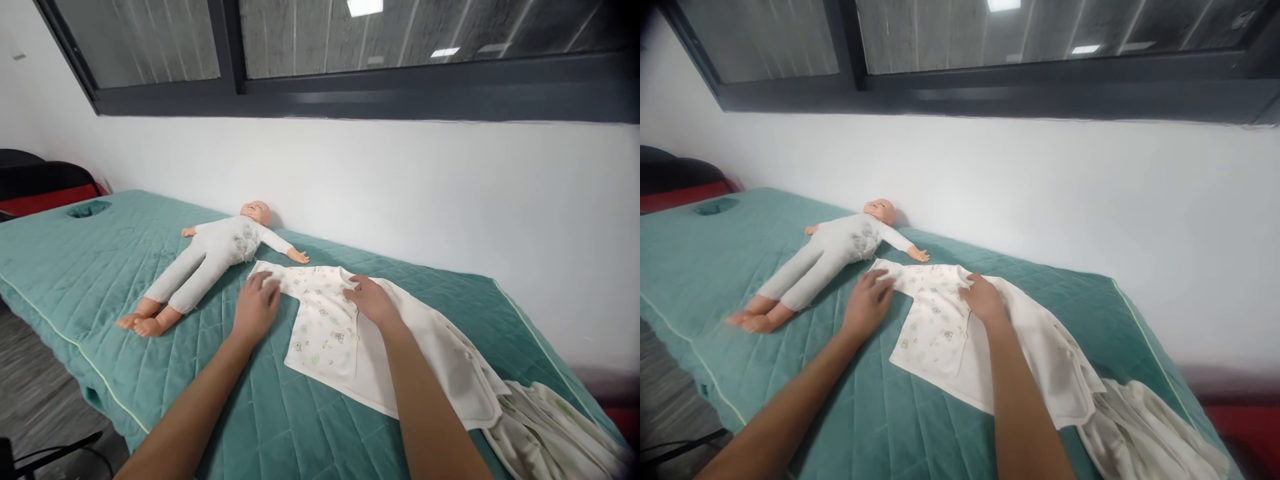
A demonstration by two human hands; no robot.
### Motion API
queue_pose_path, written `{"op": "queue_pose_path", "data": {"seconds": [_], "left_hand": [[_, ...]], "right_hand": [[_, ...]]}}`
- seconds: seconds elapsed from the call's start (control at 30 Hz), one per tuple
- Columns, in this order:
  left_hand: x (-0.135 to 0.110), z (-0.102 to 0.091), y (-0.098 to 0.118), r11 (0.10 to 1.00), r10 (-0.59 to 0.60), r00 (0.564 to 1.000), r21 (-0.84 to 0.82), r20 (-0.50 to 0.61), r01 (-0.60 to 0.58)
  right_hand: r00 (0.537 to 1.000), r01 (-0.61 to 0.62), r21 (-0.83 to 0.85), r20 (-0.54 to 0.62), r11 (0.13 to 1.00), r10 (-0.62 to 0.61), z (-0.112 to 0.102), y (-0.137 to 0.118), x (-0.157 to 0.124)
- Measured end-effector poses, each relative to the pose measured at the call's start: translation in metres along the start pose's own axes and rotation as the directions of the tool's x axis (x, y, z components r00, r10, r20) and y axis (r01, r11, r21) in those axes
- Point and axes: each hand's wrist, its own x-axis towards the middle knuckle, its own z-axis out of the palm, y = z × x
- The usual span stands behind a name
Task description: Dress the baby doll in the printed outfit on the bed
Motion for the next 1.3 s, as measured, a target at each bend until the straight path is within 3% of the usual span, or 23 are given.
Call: {"op": "queue_pose_path", "data": {"seconds": [0.1, 0.2, 0.27, 0.47, 0.53, 0.63, 0.7, 0.73, 0.8, 0.87, 0.93, 1.0, 1.1, 1.2, 1.23, 1.3], "left_hand": [[-0.027, -0.010, 0.036, 0.938, 0.271, 0.952, -0.261, 0.140, -0.229], [-0.048, -0.019, 0.066, 0.822, 0.536, 0.789, -0.397, 0.300, -0.407], [-0.054, -0.022, 0.075, 0.806, 0.571, 0.746, -0.406, 0.343, -0.431], [-0.051, -0.023, 0.070, 0.818, 0.522, 0.786, -0.454, 0.330, -0.353], [-0.051, -0.025, 0.069, 0.808, 0.460, 0.841, -0.527, 0.286, -0.262], [-0.055, -0.027, 0.064, 0.793, 0.216, 0.957, -0.607, 0.192, -0.057], [-0.062, -0.027, 0.057, 0.775, -0.040, 0.992, -0.623, 0.121, 0.107], [-0.066, -0.027, 0.052, 0.759, -0.179, 0.981, -0.624, 0.073, 0.185], [-0.076, -0.024, 0.041, 0.726, -0.415, 0.908, -0.624, -0.062, 0.289], [-0.083, -0.022, 0.032, 0.730, -0.526, 0.825, -0.607, -0.208, 0.312], [-0.086, -0.020, 0.027, 0.777, -0.517, 0.804, -0.557, -0.295, 0.295], [-0.086, -0.020, 0.028, 0.824, -0.460, 0.835, -0.496, -0.301, 0.274], [-0.083, -0.022, 0.034, 0.877, -0.357, 0.895, -0.425, -0.266, 0.223], [-0.081, -0.022, 0.038, 0.924, -0.239, 0.939, -0.356, -0.248, 0.141], [-0.081, -0.021, 0.039, 0.935, -0.201, 0.949, -0.335, -0.242, 0.113], [-0.081, -0.020, 0.039, 0.955, -0.139, 0.964, -0.289, -0.227, 0.070]], "right_hand": [[1.000, -0.010, -0.011, 0.007, 1.000, 0.010, -0.001, 0.002, 0.001], [1.000, -0.004, -0.010, 0.006, 1.000, 0.004, 0.001, 0.004, 0.003], [1.000, 0.012, 0.010, 0.010, 1.000, -0.012, 0.002, 0.004, 0.003], [0.995, 0.077, 0.260, 0.045, 0.962, -0.092, 0.003, 0.005, 0.002], [0.996, 0.063, 0.335, 0.044, 0.940, -0.082, 0.004, 0.003, 0.001], [0.997, 0.028, 0.489, 0.053, 0.872, -0.061, 0.003, -0.009, -0.006], [0.983, 0.064, 0.679, 0.085, 0.732, -0.164, 0.002, -0.023, -0.013], [0.967, 0.089, 0.753, 0.091, 0.652, -0.237, 0.002, -0.030, -0.016], [0.936, 0.122, 0.820, 0.092, 0.559, -0.340, 0.005, -0.041, -0.022], [0.946, 0.129, 0.799, 0.080, 0.588, -0.315, 0.012, -0.047, -0.024], [0.968, 0.134, 0.748, 0.040, 0.650, -0.247, 0.022, -0.047, -0.024], [0.977, 0.150, 0.716, -0.002, 0.682, -0.213, 0.031, -0.046, -0.025], [0.965, 0.235, 0.645, -0.063, 0.727, -0.256, 0.030, -0.044, -0.033], [0.932, 0.363, 0.371, -0.142, 0.855, -0.334, 0.003, -0.028, -0.043], [0.930, 0.362, 0.260, -0.157, 0.895, -0.331, -0.011, -0.016, -0.046], [0.956, 0.249, 0.102, -0.187, 0.963, -0.227, -0.042, 0.016, -0.051]]}}
